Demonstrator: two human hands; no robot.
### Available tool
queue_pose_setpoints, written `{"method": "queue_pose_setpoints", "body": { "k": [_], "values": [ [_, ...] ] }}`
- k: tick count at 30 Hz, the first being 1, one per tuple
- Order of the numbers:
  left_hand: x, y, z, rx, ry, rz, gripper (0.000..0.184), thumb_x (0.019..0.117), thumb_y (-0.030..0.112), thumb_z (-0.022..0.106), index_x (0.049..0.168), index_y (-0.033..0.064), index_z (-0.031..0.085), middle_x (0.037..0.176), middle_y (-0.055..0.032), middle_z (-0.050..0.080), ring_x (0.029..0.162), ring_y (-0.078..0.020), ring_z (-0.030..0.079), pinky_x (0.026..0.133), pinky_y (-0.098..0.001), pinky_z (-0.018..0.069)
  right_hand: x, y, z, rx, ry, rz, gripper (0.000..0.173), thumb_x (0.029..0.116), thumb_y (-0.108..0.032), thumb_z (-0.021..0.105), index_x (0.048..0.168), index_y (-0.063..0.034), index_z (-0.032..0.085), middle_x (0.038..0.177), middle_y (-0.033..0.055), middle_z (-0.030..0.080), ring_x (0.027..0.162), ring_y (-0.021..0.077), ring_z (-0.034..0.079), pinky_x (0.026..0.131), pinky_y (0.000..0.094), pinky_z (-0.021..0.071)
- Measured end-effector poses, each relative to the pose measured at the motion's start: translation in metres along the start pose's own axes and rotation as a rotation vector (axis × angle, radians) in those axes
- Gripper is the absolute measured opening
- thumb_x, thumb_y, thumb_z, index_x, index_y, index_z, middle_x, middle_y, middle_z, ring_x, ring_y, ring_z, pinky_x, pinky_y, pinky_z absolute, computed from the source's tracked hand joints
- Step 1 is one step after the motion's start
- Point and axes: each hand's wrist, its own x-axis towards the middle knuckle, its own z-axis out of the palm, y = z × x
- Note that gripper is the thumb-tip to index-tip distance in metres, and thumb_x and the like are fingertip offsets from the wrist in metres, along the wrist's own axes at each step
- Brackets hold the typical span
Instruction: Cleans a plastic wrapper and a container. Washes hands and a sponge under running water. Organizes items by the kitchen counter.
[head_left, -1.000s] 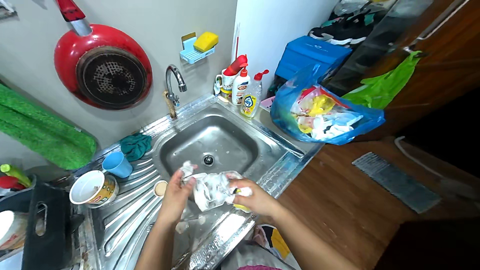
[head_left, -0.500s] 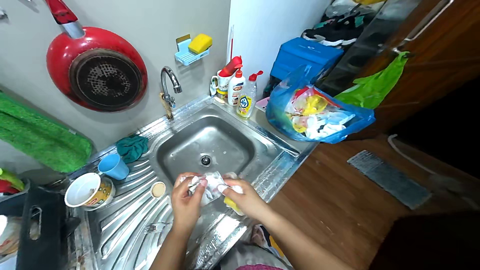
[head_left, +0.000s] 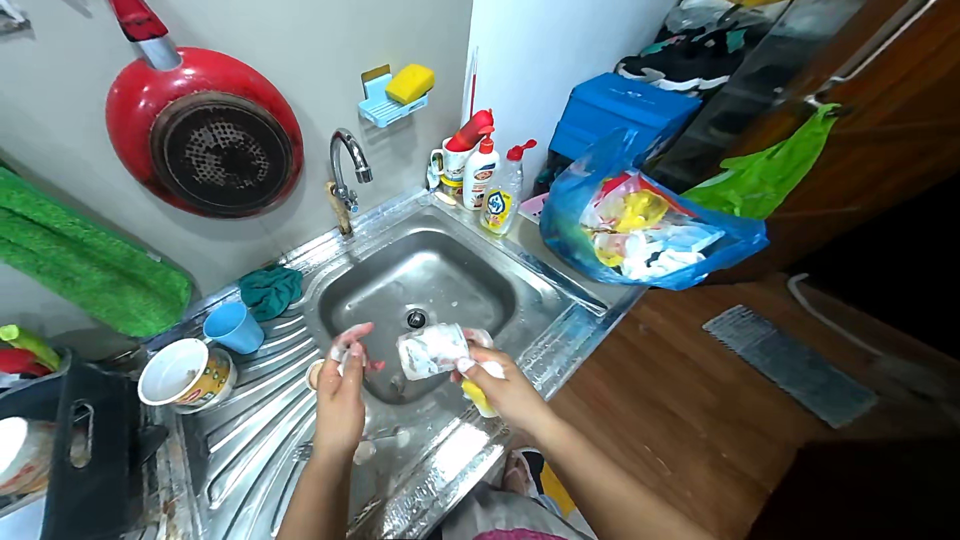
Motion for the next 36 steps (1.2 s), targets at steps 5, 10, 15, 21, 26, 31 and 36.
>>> {"method": "queue_pose_setpoints", "body": {
  "k": [5,10,15,21,26,31,36],
  "values": [
    [0.001,0.003,-0.002,0.467,-0.151,0.328,0.023,0.0942,0.033,0.071,0.114,0.0226,0.077,0.099,0.0061,0.064,0.087,-0.0078,0.061,0.075,-0.0275,0.0553,0.003,0.007,0.002,-0.187,0.018,-0.239,0.023,0.096,-0.037,0.067,0.095,-0.0173,0.079,0.139,0.0048,0.059,0.122,0.0144,0.06,0.099,0.0358,0.0553],
    [0.001,0.008,-0.003,0.598,-0.153,0.456,0.014,0.0914,0.028,0.074,0.101,0.0175,0.075,0.096,0.0061,0.067,0.088,-0.0049,0.064,0.078,-0.0255,0.0577,-0.001,0.006,0.007,-0.233,0.075,-0.347,0.023,0.0969,-0.037,0.066,0.095,-0.0177,0.078,0.143,0.0042,0.055,0.124,0.0133,0.059,0.099,0.0357,0.0568],
    [-0.001,0.007,-0.001,0.69,-0.174,0.556,0.009,0.0913,0.021,0.07,0.095,0.0132,0.073,0.095,0.0029,0.068,0.091,-0.0068,0.065,0.083,-0.0271,0.0572,0.0,0.006,0.009,-0.116,0.073,-0.378,0.018,0.0977,-0.034,0.067,0.096,-0.0178,0.075,0.142,0.006,0.055,0.115,0.0184,0.066,0.092,0.0394,0.0621],
    [-0.002,0.009,0.003,0.786,-0.139,0.636,0.017,0.0971,0.026,0.063,0.098,0.0096,0.068,0.099,-0.0031,0.066,0.093,-0.0124,0.065,0.083,-0.0304,0.057,-0.001,0.006,0.013,-0.122,0.095,-0.336,0.023,0.0982,-0.036,0.065,0.096,-0.0168,0.077,0.14,0.0056,0.057,0.112,0.0147,0.066,0.092,0.0353,0.0604],
    [-0.009,0.006,0.007,0.944,-0.115,0.735,0.012,0.0921,0.018,0.064,0.097,0.0078,0.067,0.1,-0.0097,0.067,0.095,-0.0235,0.066,0.082,-0.0368,0.0566,-0.005,-0.003,0.02,-0.159,0.153,-0.22,0.025,0.0989,-0.032,0.06,0.1,-0.0162,0.079,0.129,0.0048,0.065,0.108,0.0139,0.067,0.091,0.0362,0.0589],
    [-0.022,0.0,0.009,0.772,-0.29,0.654,0.015,0.1008,0.019,0.058,0.108,0.0058,0.062,0.12,-0.0085,0.068,0.097,-0.0161,0.07,0.084,-0.0331,0.0602,0.001,-0.007,0.015,-0.044,0.211,-0.039,0.025,0.0998,-0.023,0.057,0.108,-0.0094,0.075,0.11,0.0067,0.073,0.088,0.0184,0.072,0.077,0.0371,0.062],
    [-0.018,-0.006,0.006,0.551,-0.093,0.48,0.019,0.0995,0.018,0.06,0.114,0.0072,0.065,0.098,-0.0023,0.072,0.088,-0.0067,0.07,0.08,-0.0269,0.06,-0.004,-0.001,0.013,-0.036,0.155,-0.108,0.022,0.0978,-0.024,0.061,0.103,-0.011,0.077,0.125,0.0081,0.067,0.099,0.0186,0.071,0.084,0.0372,0.0625]
  ]
}}
